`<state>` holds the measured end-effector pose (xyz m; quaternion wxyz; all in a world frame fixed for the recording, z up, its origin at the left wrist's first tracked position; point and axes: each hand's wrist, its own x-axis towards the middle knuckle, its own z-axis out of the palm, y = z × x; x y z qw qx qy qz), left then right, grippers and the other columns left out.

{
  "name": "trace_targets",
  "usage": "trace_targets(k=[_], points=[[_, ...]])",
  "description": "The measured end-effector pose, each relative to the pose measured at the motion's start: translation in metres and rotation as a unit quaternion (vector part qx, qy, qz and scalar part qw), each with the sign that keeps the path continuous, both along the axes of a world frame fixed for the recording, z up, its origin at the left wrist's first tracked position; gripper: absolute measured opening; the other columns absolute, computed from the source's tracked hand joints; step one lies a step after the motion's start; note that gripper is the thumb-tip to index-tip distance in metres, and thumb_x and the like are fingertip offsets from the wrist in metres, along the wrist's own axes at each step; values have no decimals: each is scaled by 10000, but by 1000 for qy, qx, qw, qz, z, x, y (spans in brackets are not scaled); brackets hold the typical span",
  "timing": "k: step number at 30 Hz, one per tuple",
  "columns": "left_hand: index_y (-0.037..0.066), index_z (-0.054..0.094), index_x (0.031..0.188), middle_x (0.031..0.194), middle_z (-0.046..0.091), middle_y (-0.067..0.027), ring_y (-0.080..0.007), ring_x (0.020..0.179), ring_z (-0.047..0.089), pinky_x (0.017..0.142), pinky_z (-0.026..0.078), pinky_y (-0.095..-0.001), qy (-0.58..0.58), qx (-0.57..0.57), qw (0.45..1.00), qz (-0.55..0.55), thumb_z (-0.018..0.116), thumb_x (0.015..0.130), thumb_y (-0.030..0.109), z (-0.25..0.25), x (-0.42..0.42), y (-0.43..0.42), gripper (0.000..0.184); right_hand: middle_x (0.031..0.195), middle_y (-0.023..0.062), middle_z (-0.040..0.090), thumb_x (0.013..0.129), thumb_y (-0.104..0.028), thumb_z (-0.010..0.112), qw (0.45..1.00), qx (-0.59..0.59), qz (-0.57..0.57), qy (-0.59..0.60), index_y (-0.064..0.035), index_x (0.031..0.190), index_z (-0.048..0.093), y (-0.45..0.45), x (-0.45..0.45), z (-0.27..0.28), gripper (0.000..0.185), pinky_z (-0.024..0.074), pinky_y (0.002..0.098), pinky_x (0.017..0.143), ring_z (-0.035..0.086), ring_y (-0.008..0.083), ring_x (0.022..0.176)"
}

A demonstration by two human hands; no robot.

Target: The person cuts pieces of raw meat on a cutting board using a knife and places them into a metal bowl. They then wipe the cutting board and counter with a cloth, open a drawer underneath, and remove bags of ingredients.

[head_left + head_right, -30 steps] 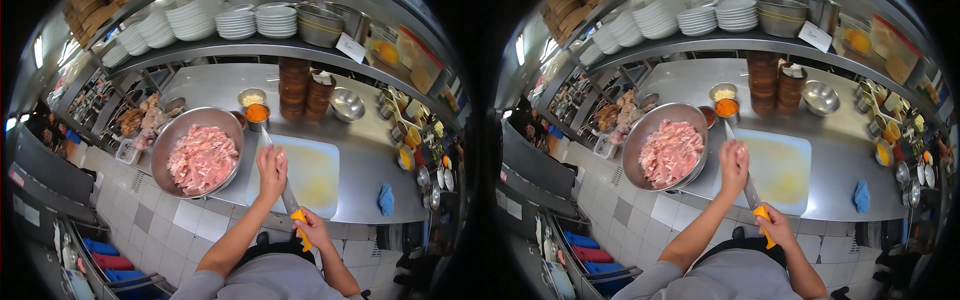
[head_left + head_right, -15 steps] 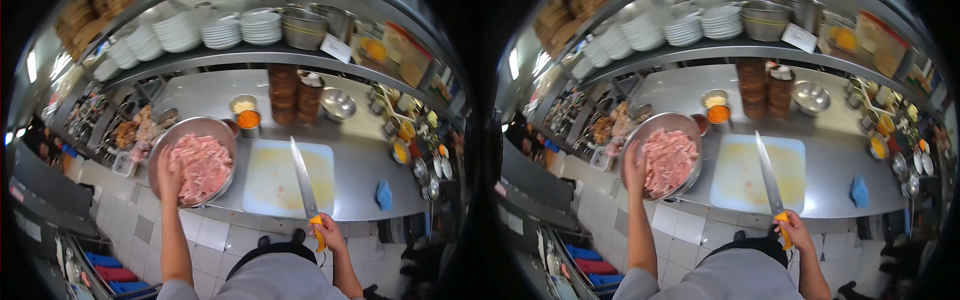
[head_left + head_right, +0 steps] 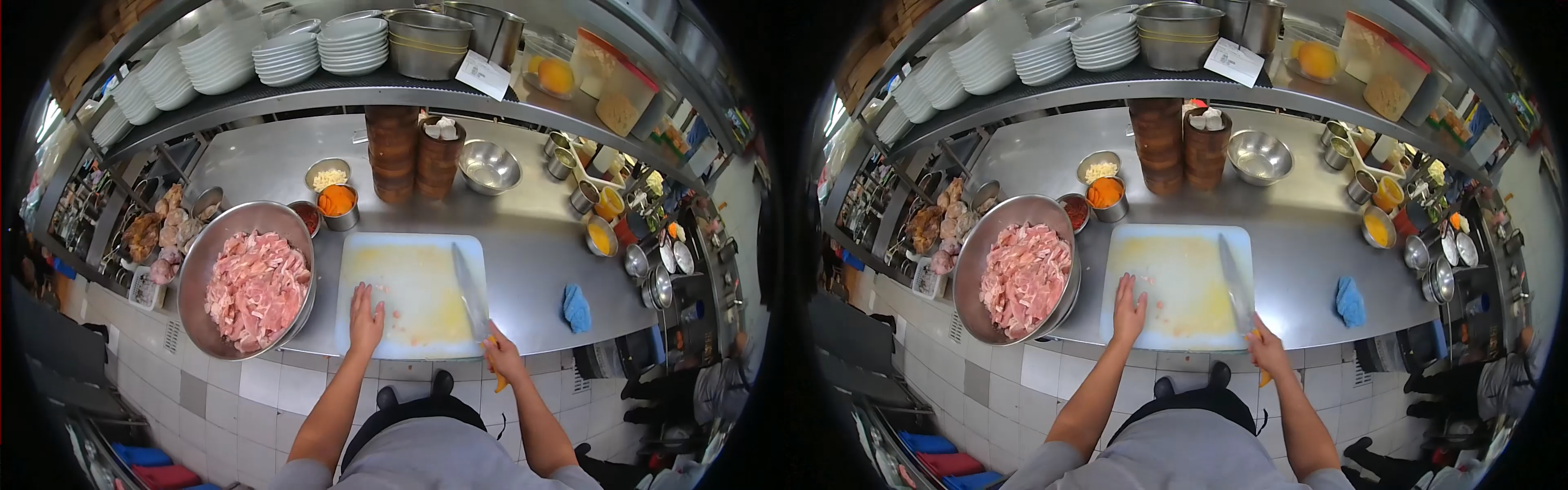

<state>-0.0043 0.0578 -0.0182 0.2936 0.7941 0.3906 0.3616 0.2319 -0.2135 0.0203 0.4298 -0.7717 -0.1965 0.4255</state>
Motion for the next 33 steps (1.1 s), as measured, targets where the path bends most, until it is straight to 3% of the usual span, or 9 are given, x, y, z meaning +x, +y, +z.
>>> trace_targets(k=[7,8,11,14,16,19,22,26,33], points=[[-19,488,1422,1537,429,-257,-443,1451,367,1193,318,-468,-36,13,998,52,575,1001,160,-2,0,-3,466,749,18,576,1020,-262,632,964,-48,258,-30,-291,1583,389,22,-12,31,614,520,287,543,538,109,553],[-17,486,1424,1538,430,-252,-440,1452,368,1193,318,-468,-44,5,998,51,568,1003,158,-2,-1,-5,463,749,18,576,1020,-262,632,963,-46,265,-30,-291,1583,389,19,0,28,614,520,287,543,538,109,553],[-13,482,1432,1538,432,-245,-432,1451,373,1191,324,-463,-18,0,999,47,558,1007,156,3,0,-7,463,743,10,571,1036,-224,600,994,-11,99,37,-296,1575,407,11,34,9,577,476,252,486,516,77,515],[-9,476,1441,1537,434,-241,-426,1452,374,1190,326,-457,-4,16,998,59,546,1015,164,1,2,-7,465,743,10,573,1036,-232,600,998,8,50,39,-285,1574,410,22,62,1,573,467,249,472,519,77,499],[-9,474,1444,1535,435,-242,-426,1451,376,1190,326,-455,1,17,997,75,541,1018,167,1,3,-7,466,743,8,578,1027,-251,622,996,5,79,43,-306,1570,414,35,59,4,583,492,261,493,521,86,519],[-17,468,1446,1533,434,-251,-428,1446,382,1190,325,-453,-2,16,994,108,532,1023,167,1,4,-12,466,772,22,619,1010,-312,658,950,-84,302,-16,-351,1528,474,49,53,22,551,544,288,586,533,100,568],[-38,459,1443,1528,432,-267,-430,1440,389,1189,324,-452,-22,22,987,161,522,1027,162,-7,9,-12,465,781,24,627,1012,-314,655,918,-49,391,-32,-341,1519,490,56,77,15,534,542,286,596,539,94,557],[-66,448,1441,1517,437,-285,-429,1436,396,1191,322,-450,-22,23,978,208,509,1034,149,-8,14,-37,465,761,9,636,1022,-292,638,975,-47,218,3,-299,1555,439,69,116,18,569,502,263,529,528,86,516],[-55,454,1443,1518,445,-271,-427,1434,402,1178,346,-441,-19,30,967,253,500,1037,133,-4,21,-32,450,735,21,623,1024,-290,626,879,-41,466,-87,-311,1560,430,86,116,20,571,513,275,542,545,91,528]])
